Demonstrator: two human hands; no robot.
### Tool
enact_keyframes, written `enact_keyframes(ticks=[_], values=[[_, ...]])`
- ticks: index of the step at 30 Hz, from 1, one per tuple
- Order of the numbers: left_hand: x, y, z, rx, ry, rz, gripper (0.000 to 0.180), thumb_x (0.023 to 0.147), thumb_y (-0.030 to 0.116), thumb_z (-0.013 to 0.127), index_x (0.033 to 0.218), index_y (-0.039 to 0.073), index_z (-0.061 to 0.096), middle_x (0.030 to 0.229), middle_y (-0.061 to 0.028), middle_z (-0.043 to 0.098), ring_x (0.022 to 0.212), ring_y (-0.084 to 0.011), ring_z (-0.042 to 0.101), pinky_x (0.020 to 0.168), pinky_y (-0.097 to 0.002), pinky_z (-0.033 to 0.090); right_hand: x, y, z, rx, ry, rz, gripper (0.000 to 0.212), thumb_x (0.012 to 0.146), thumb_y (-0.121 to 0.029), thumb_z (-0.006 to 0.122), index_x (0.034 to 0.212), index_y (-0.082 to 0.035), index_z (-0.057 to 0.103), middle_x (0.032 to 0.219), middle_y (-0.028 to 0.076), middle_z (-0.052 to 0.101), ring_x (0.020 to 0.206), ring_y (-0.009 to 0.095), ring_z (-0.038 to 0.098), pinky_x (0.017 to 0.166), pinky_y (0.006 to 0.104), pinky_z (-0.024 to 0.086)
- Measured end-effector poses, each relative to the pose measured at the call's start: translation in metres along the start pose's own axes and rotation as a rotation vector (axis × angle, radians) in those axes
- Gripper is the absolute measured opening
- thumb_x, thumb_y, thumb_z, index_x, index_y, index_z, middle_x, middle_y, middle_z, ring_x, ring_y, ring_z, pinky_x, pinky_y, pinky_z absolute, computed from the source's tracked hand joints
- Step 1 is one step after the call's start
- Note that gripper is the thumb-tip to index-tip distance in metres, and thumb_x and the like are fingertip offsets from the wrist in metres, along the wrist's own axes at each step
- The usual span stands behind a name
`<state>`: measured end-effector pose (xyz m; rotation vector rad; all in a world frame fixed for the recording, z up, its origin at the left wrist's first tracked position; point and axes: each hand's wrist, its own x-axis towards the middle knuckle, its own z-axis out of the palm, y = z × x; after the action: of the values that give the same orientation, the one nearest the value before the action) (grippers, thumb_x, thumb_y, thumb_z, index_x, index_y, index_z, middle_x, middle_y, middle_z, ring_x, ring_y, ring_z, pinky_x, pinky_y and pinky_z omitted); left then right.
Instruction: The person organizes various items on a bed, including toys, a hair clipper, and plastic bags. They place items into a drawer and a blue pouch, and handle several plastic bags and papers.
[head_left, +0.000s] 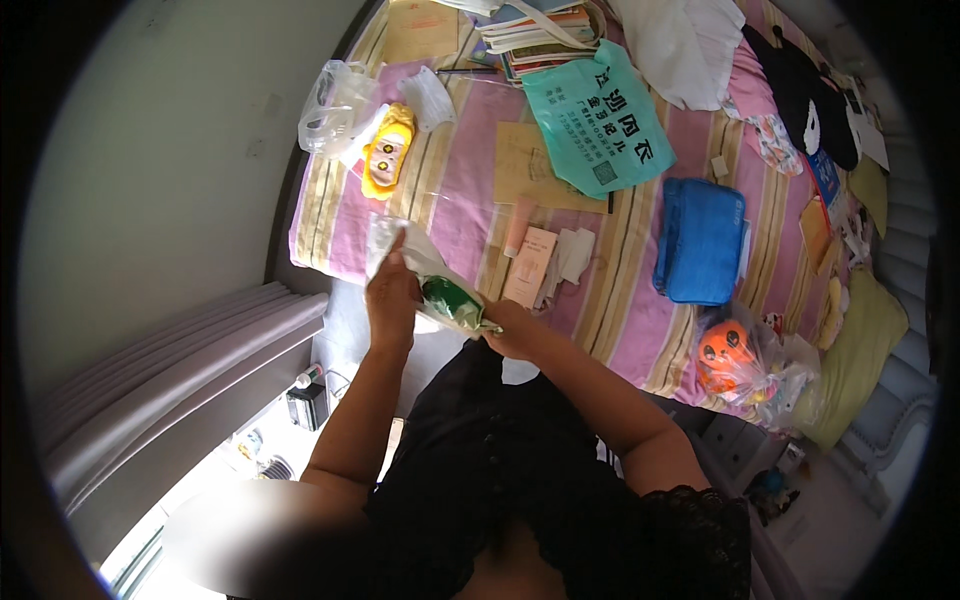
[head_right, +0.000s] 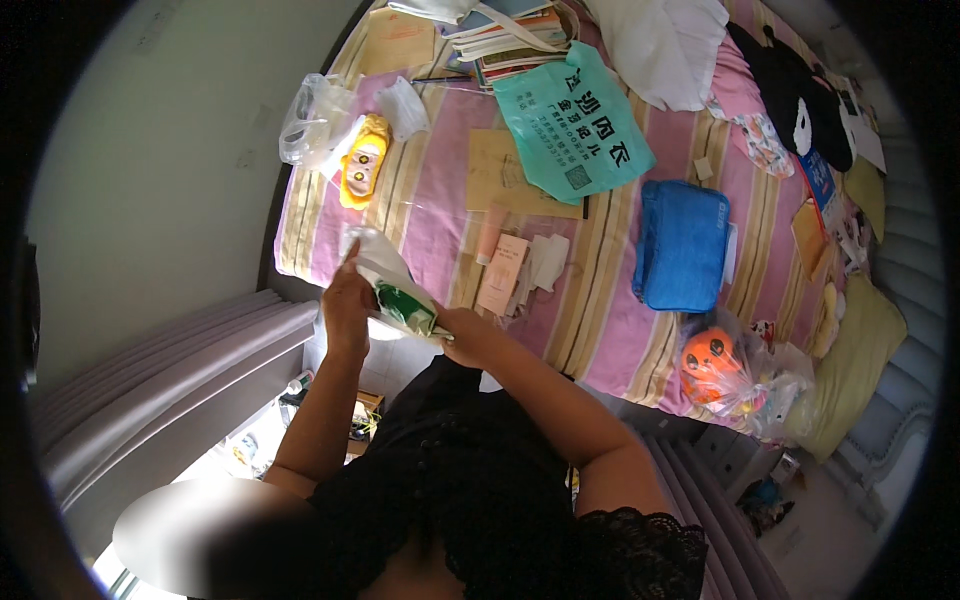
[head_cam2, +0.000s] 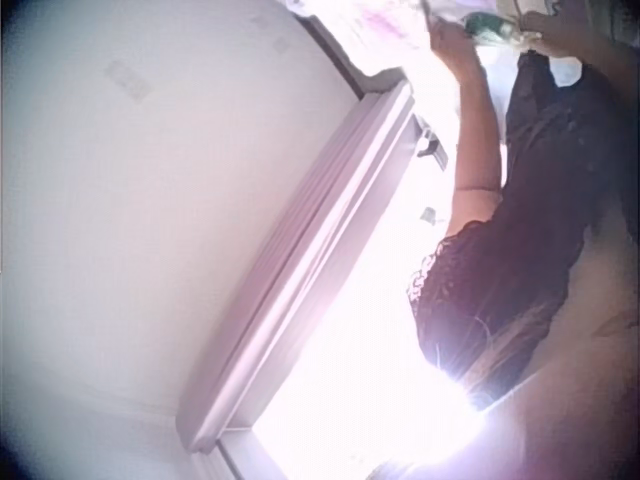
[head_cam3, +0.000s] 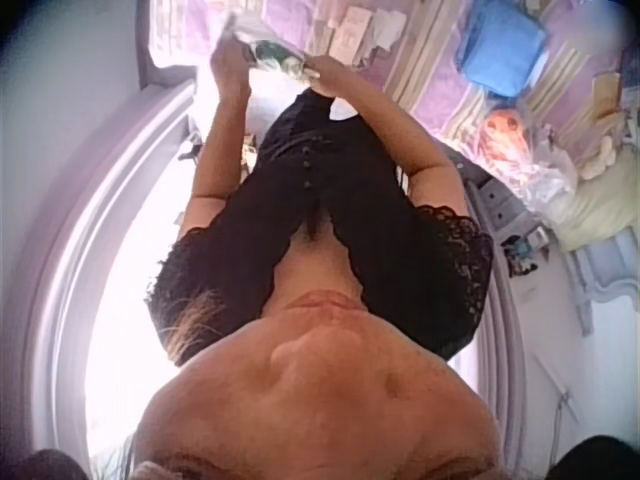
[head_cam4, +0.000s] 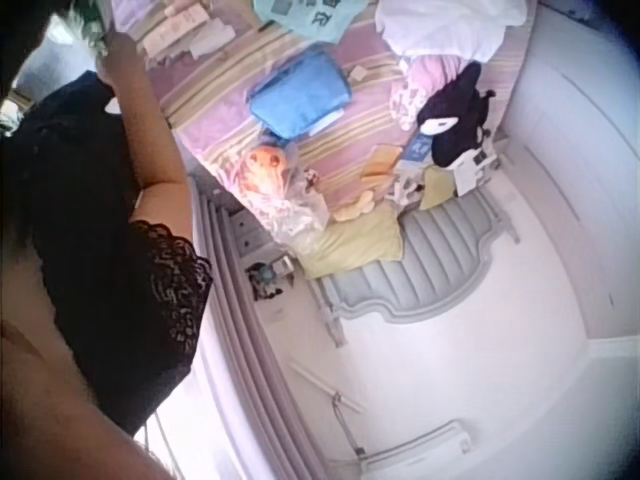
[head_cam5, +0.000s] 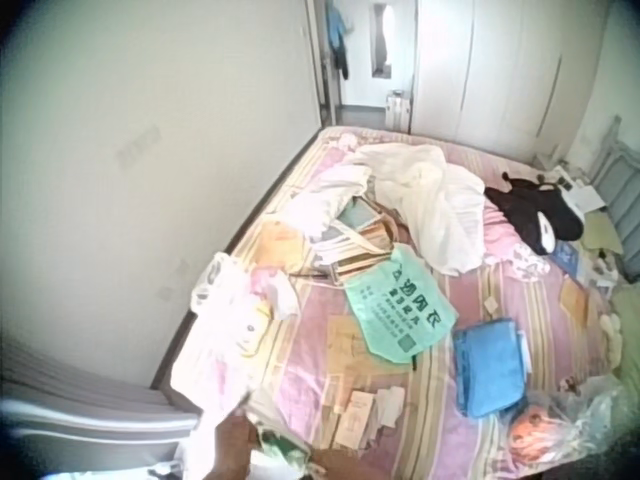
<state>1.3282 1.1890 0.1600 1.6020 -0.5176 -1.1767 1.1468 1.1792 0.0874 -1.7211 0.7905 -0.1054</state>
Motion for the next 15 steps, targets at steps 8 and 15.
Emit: enact_keyframes(ticks=[8, 15], values=[[-0.011, 0.000, -0.005, 0.213, 0.040, -0.015, 0.039, 0.097, 0.025, 0.041, 0.130, 0.005, 0.046, 0.055, 0.0063, 0.038, 0.046, -0.0025, 0.034, 0.043, -0.0185, 0.029, -0.019, -0.050, 0.005, 0.644, 0.278, 0.161, 0.038, 0.088, -0.018, 0.057, 0.119, 0.002, 0.047, 0.090, 0.014, 0.061, 0.080, 0.024, 0.059, 0.074, 0.0331, 0.045], [-0.002, -0.011, -0.037, 0.128, 0.101, -0.092, 0.038, 0.097, 0.027, 0.042, 0.126, 0.004, 0.049, 0.054, 0.0054, 0.035, 0.047, -0.0028, 0.032, 0.044, -0.0201, 0.029, -0.021, -0.011, -0.039, 1.144, 0.779, -0.018, 0.025, 0.089, -0.013, 0.056, 0.113, -0.006, 0.051, 0.101, 0.004, 0.056, 0.087, 0.015, 0.055, 0.078, 0.0316, 0.046]])
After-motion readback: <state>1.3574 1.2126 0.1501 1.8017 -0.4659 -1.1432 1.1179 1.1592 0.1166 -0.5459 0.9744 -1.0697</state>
